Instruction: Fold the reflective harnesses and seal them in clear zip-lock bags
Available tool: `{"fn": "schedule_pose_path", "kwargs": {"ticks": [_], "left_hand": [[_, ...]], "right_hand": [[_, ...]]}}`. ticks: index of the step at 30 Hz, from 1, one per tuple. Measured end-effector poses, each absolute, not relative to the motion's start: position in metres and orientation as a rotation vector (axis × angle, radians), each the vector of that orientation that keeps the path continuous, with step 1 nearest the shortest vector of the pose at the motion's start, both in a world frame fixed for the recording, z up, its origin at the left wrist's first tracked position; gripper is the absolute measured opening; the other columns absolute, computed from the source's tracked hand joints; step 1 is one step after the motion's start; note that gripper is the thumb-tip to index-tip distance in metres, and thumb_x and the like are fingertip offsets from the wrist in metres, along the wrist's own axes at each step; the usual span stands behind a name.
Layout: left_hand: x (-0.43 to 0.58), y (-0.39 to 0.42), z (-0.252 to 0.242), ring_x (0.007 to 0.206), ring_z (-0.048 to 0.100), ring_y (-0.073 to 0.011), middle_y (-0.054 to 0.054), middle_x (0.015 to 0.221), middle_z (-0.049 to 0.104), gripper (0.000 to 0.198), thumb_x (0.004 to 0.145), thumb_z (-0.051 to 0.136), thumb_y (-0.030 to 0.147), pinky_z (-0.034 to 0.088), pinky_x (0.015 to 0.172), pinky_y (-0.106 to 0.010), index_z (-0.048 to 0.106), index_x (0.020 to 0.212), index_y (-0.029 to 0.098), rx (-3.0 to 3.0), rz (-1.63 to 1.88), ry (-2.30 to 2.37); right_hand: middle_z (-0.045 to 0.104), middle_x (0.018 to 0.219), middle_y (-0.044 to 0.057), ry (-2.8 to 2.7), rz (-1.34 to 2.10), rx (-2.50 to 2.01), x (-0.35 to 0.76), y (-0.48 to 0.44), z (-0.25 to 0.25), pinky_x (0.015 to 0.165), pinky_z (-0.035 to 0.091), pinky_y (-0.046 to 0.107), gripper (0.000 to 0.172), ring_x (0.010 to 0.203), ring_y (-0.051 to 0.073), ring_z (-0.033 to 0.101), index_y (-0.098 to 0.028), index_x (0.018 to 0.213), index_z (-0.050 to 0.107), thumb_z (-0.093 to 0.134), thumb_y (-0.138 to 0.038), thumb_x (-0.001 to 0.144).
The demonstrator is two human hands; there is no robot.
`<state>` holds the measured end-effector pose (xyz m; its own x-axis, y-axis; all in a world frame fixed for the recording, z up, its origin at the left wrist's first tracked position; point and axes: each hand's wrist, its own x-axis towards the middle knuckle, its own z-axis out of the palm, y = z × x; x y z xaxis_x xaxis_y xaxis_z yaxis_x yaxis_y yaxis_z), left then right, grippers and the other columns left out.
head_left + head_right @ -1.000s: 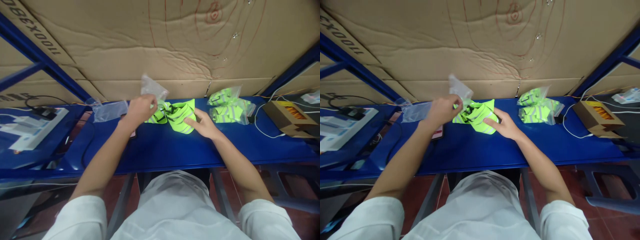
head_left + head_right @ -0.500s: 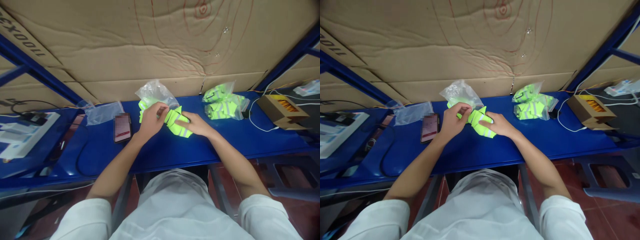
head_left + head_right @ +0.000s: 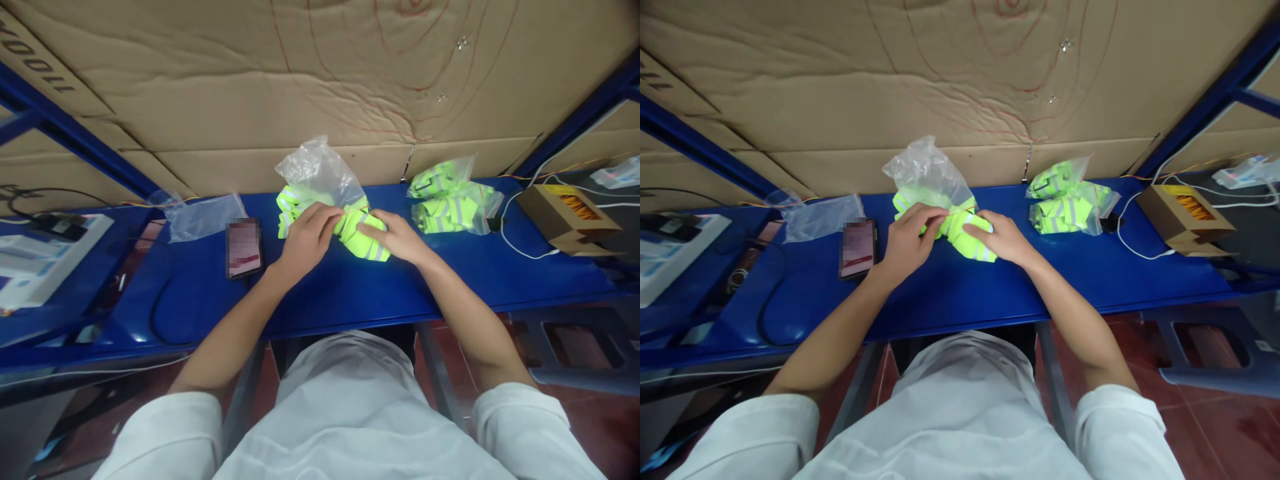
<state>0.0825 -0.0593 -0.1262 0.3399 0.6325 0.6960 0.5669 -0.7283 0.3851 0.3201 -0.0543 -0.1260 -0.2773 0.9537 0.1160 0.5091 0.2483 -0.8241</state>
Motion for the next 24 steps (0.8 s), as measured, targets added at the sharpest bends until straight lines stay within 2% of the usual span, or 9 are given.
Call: {"fn": "schedule_pose_path", "kwargs": {"ticks": [2,4,6,9,13,18,20,21,24], "left_hand": [[0.082,-0.059,-0.126,0.102,0.072,-0.0214,-0.008,0.107,0.075,0.020,0.112,0.050,0.026,0.058,0.093,-0.034,0.070,0.115,0.025,2.540,1.359,1.040],[0.082,-0.057,-0.127,0.098,0.072,-0.0195,-0.007,0.104,0.074,0.019,0.112,0.050,0.023,0.058,0.091,-0.031,0.070,0.115,0.023,2.571,1.391,0.956],[0.081,-0.054,-0.129,0.096,0.072,-0.0184,-0.007,0.103,0.073,0.018,0.112,0.052,0.022,0.058,0.088,-0.030,0.070,0.117,0.021,2.612,1.431,0.905],[0.078,-0.047,-0.136,0.096,0.071,-0.0199,-0.009,0.107,0.072,0.019,0.110,0.058,0.024,0.057,0.087,-0.031,0.069,0.124,0.019,2.686,1.476,0.943],[0.078,-0.043,-0.148,0.095,0.070,-0.0219,-0.010,0.103,0.072,0.020,0.110,0.056,0.022,0.056,0.085,-0.033,0.071,0.123,0.018,2.817,1.531,1.037],[0.094,-0.055,-0.160,0.098,0.070,-0.0238,-0.010,0.103,0.073,0.026,0.110,0.048,0.016,0.054,0.089,-0.038,0.072,0.120,0.020,2.972,1.348,0.981],[0.099,-0.056,-0.162,0.108,0.068,-0.0254,-0.012,0.114,0.071,0.019,0.108,0.058,0.024,0.054,0.094,-0.040,0.071,0.122,0.022,2.742,1.458,0.992],[0.100,-0.055,-0.162,0.116,0.066,-0.0266,-0.013,0.124,0.068,0.023,0.105,0.067,0.032,0.055,0.096,-0.041,0.068,0.126,0.024,2.527,1.552,1.013],[0.103,-0.049,-0.158,0.131,0.062,-0.0286,-0.012,0.149,0.056,0.070,0.084,0.089,0.060,0.057,0.100,-0.040,0.057,0.140,0.031,1.676,1.640,0.957]], "right_hand": [[0.070,0.141,0.009,-1.807,0.998,-1.217,0.321,-0.050,-0.130,0.107,0.052,0.042,0.061,0.126,0.031,0.066,-0.023,0.139,0.065,0.074,-0.059,0.091],[0.064,0.153,0.007,-1.760,1.122,-1.076,0.321,-0.047,-0.133,0.117,0.048,0.043,0.069,0.139,0.030,0.060,-0.025,0.148,0.061,0.079,-0.055,0.088],[0.068,0.146,0.006,-1.718,1.183,-1.023,0.322,-0.046,-0.134,0.117,0.047,0.043,0.061,0.137,0.030,0.061,-0.023,0.136,0.068,0.081,-0.056,0.086],[0.074,0.129,0.004,-1.623,1.205,-1.045,0.321,-0.044,-0.134,0.107,0.051,0.040,0.052,0.123,0.029,0.066,-0.022,0.119,0.072,0.083,-0.059,0.084],[0.075,0.117,0.001,-1.475,1.197,-1.084,0.316,-0.043,-0.138,0.095,0.053,0.033,0.052,0.110,0.024,0.067,-0.023,0.111,0.072,0.086,-0.063,0.081],[0.074,0.101,-0.001,-1.264,1.258,-1.086,0.307,-0.041,-0.149,0.084,0.055,0.029,0.057,0.094,0.019,0.068,-0.022,0.100,0.067,0.089,-0.068,0.075],[0.074,0.102,0.000,-1.199,1.260,-1.071,0.309,-0.038,-0.151,0.084,0.057,0.030,0.061,0.092,0.019,0.070,-0.022,0.103,0.067,0.090,-0.071,0.074],[0.074,0.103,0.000,-1.183,1.234,-1.055,0.310,-0.038,-0.150,0.085,0.058,0.031,0.062,0.093,0.019,0.070,-0.023,0.105,0.067,0.089,-0.072,0.075],[0.074,0.105,0.001,-1.261,1.153,-0.980,0.313,-0.039,-0.146,0.093,0.060,0.036,0.059,0.099,0.021,0.071,-0.024,0.106,0.068,0.086,-0.074,0.079]]}}
